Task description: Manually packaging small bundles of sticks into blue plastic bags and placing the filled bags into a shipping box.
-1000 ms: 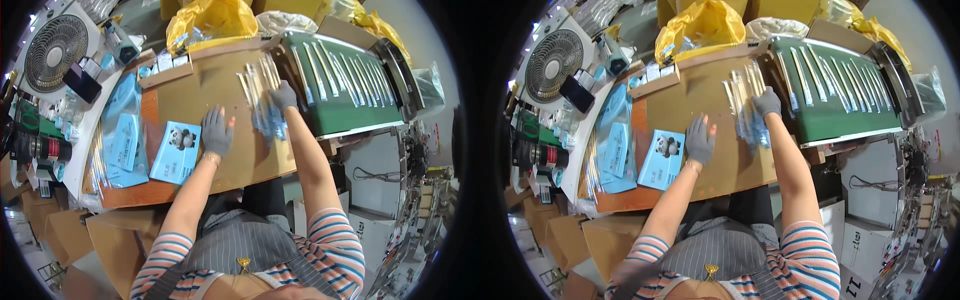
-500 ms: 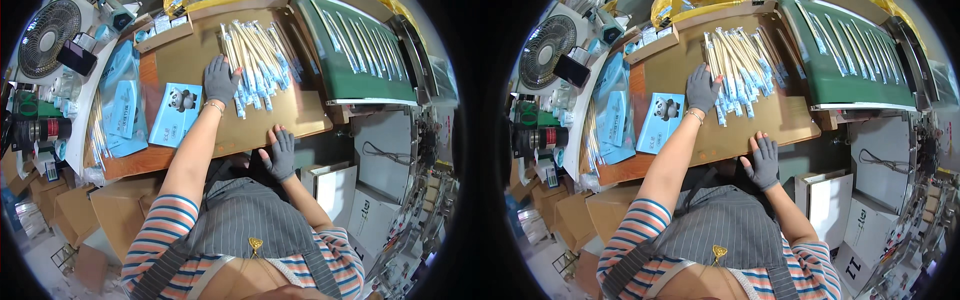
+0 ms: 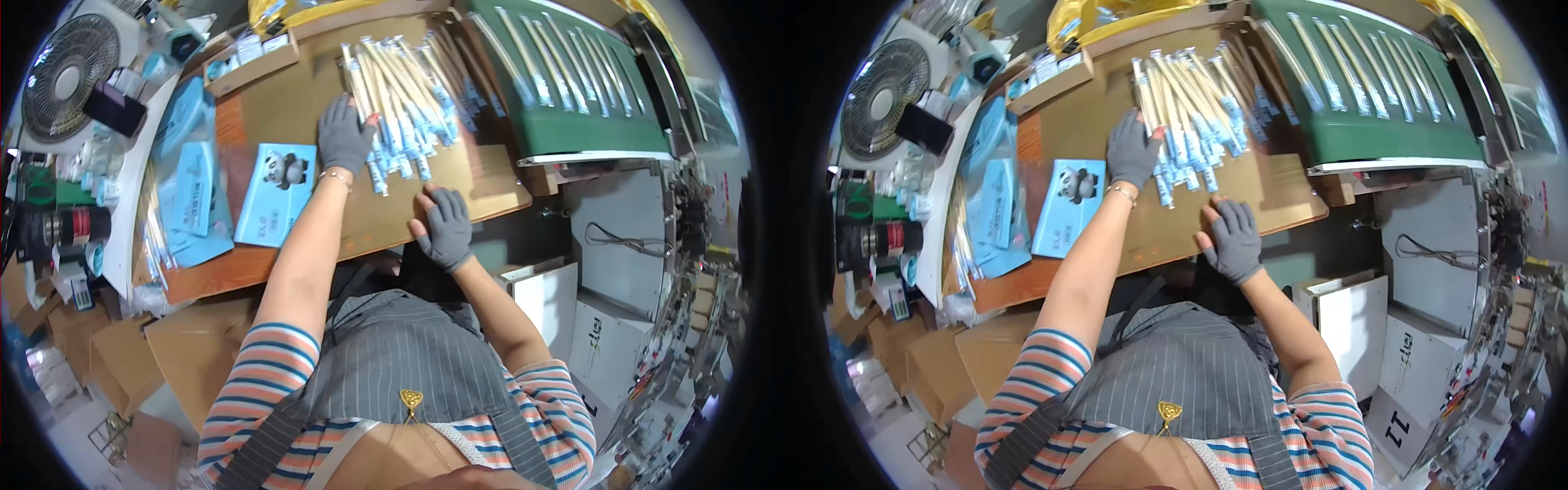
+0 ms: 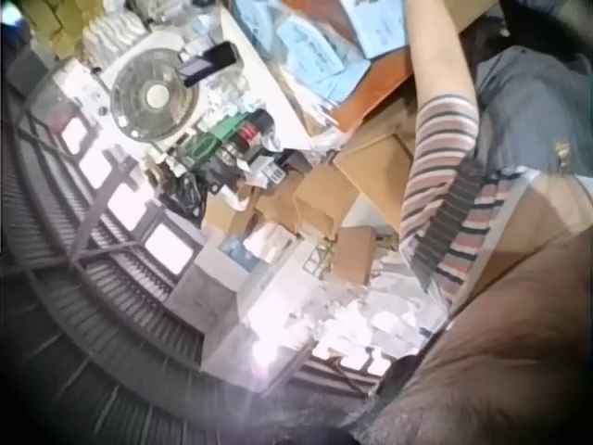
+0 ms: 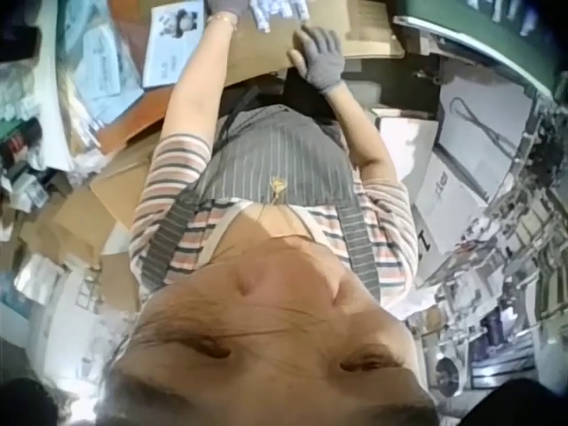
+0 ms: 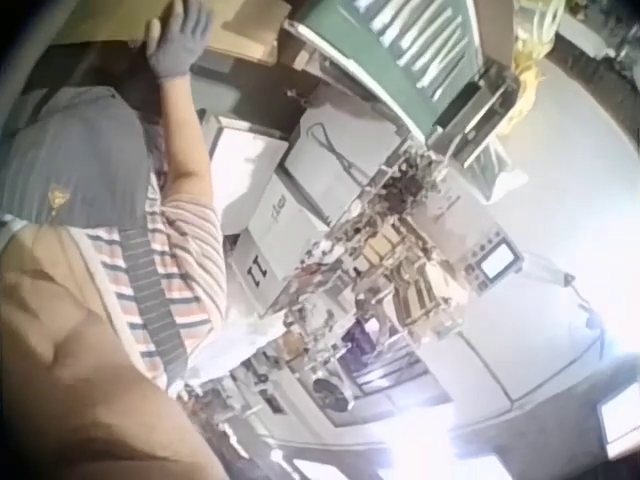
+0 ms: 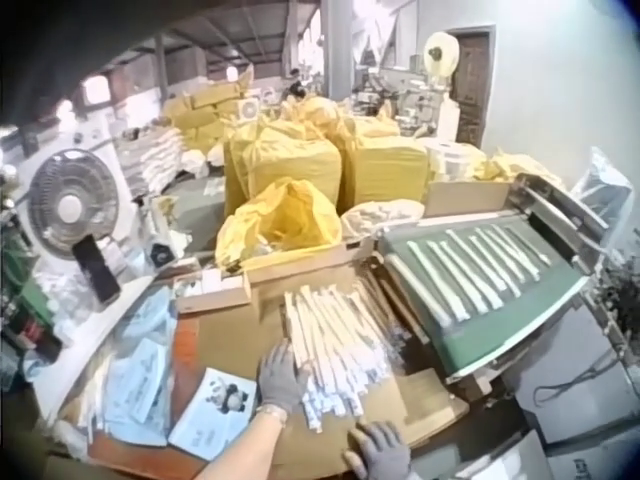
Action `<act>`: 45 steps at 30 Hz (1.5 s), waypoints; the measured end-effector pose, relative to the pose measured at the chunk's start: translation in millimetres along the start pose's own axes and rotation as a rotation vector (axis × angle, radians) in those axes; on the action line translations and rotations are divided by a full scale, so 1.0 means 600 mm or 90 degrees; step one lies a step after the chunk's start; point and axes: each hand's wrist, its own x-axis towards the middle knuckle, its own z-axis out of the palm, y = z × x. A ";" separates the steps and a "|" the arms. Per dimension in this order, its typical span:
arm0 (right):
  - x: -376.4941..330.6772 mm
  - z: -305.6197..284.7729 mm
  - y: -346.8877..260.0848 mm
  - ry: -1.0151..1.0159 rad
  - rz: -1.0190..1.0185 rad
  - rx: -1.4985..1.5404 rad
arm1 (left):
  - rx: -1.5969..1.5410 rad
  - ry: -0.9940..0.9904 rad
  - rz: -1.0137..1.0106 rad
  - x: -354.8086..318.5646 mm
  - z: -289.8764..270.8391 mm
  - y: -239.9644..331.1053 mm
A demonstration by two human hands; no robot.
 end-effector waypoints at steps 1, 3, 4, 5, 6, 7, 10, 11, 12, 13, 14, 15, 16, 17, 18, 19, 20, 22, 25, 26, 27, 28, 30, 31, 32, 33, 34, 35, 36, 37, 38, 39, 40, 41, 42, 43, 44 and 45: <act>-0.004 0.003 0.004 0.001 -0.008 0.002 | 0.002 -0.006 0.000 -0.002 -0.003 0.001; -0.004 0.002 0.003 0.006 0.001 -0.002 | 0.000 -0.001 0.010 0.000 -0.003 0.002; -0.003 0.003 0.002 0.010 0.003 0.006 | 0.011 0.004 0.013 0.002 -0.003 0.001; -0.004 0.004 0.004 0.011 0.001 0.017 | 0.015 0.002 0.012 0.001 -0.003 0.002; -0.004 0.003 0.003 0.007 0.001 0.011 | 0.007 0.004 0.018 0.001 -0.001 0.000; -0.003 0.001 0.003 0.006 0.001 0.009 | 0.007 0.012 0.022 0.002 0.000 -0.002; -0.003 -0.004 0.006 0.006 0.019 0.004 | -0.009 0.023 0.043 0.004 0.002 0.006; -0.003 -0.008 0.004 0.011 0.019 0.004 | -0.013 0.007 0.035 0.003 0.000 0.007; 0.000 -0.011 0.002 0.004 0.029 0.025 | -0.016 -0.007 0.029 0.005 -0.002 0.008; 0.001 -0.010 0.001 0.010 0.026 0.032 | -0.008 -0.008 0.033 0.003 -0.003 0.008; 0.002 -0.007 0.002 0.014 0.022 0.041 | 0.002 -0.009 0.036 0.000 -0.005 0.004; 0.003 -0.008 0.007 0.016 0.009 0.100 | -0.011 -0.004 0.042 0.000 -0.008 -0.001; 0.011 -0.016 0.005 0.044 0.021 0.190 | -0.012 -0.008 0.043 -0.002 -0.007 -0.002; 0.020 -0.034 0.013 0.071 0.009 0.174 | -0.007 -0.012 0.045 -0.005 -0.004 -0.003; 0.045 -0.073 0.010 0.096 -0.011 0.165 | 0.007 -0.013 0.041 -0.007 -0.005 -0.008; 0.072 -0.110 0.023 0.149 -0.034 0.126 | 0.004 -0.010 0.044 -0.008 -0.007 -0.005; 0.102 -0.144 0.051 0.201 -0.052 0.084 | -0.002 -0.018 0.042 -0.006 -0.009 0.002; 0.165 -0.195 0.131 0.250 -0.042 -0.098 | -0.007 -0.024 0.041 -0.004 -0.019 0.006; 0.246 -0.222 0.316 0.343 0.120 -0.206 | -0.007 -0.028 0.044 0.001 -0.025 0.012; 0.262 -0.232 0.380 0.330 0.242 -0.239 | -0.009 -0.026 0.044 0.002 -0.023 0.013; 0.274 -0.255 0.448 0.279 0.358 -0.313 | -0.011 -0.024 0.048 0.004 -0.020 0.017; 0.278 -0.276 0.498 0.221 0.470 -0.382 | -0.011 -0.022 0.047 0.003 -0.017 0.018; 0.287 -0.301 0.523 0.180 0.558 -0.360 | 0.003 -0.024 0.040 0.001 -0.017 0.008; 0.300 -0.302 0.526 0.139 0.653 -0.342 | 0.005 -0.020 0.042 -0.002 -0.017 0.004; 0.313 -0.294 0.527 0.135 0.643 -0.336 | 0.007 -0.016 0.045 -0.005 -0.017 0.001; 0.321 -0.289 0.514 0.065 0.563 -0.261 | -0.014 -0.023 0.034 -0.002 -0.017 0.006; 0.333 -0.272 0.495 -0.008 0.475 -0.181 | -0.003 -0.019 0.022 -0.002 -0.019 0.006; 0.332 -0.238 0.476 0.008 0.363 -0.200 | -0.016 -0.023 0.027 0.002 -0.018 0.006; 0.328 -0.215 0.451 0.026 0.274 -0.197 | -0.032 -0.029 0.032 0.004 -0.015 0.012; 0.330 -0.198 0.403 -0.005 0.205 -0.285 | -0.027 -0.037 0.026 0.006 -0.016 0.016; 0.339 -0.178 0.346 -0.003 0.182 -0.294 | -0.005 -0.030 0.023 -0.001 -0.007 0.002; 0.355 -0.177 0.277 -0.080 0.181 -0.197 | -0.006 -0.033 0.015 -0.003 -0.011 0.001; 0.344 -0.143 0.260 0.014 0.115 -0.236 | -0.017 -0.033 0.017 0.002 -0.012 0.009; 0.354 -0.133 0.223 0.004 0.103 -0.215 | -0.007 -0.031 0.012 0.000 -0.014 0.004; 0.364 -0.131 0.193 -0.006 0.094 -0.196 | -0.009 -0.030 0.014 -0.003 -0.014 0.002; 0.380 -0.122 0.184 0.041 0.100 -0.204 | -0.010 -0.030 0.015 -0.005 -0.014 0.000; 0.397 -0.119 0.192 0.041 0.096 -0.199 | -0.004 -0.028 0.012 -0.005 -0.013 -0.003; 0.413 -0.127 0.212 0.110 0.112 -0.271 | -0.004 -0.028 0.014 -0.003 -0.011 0.002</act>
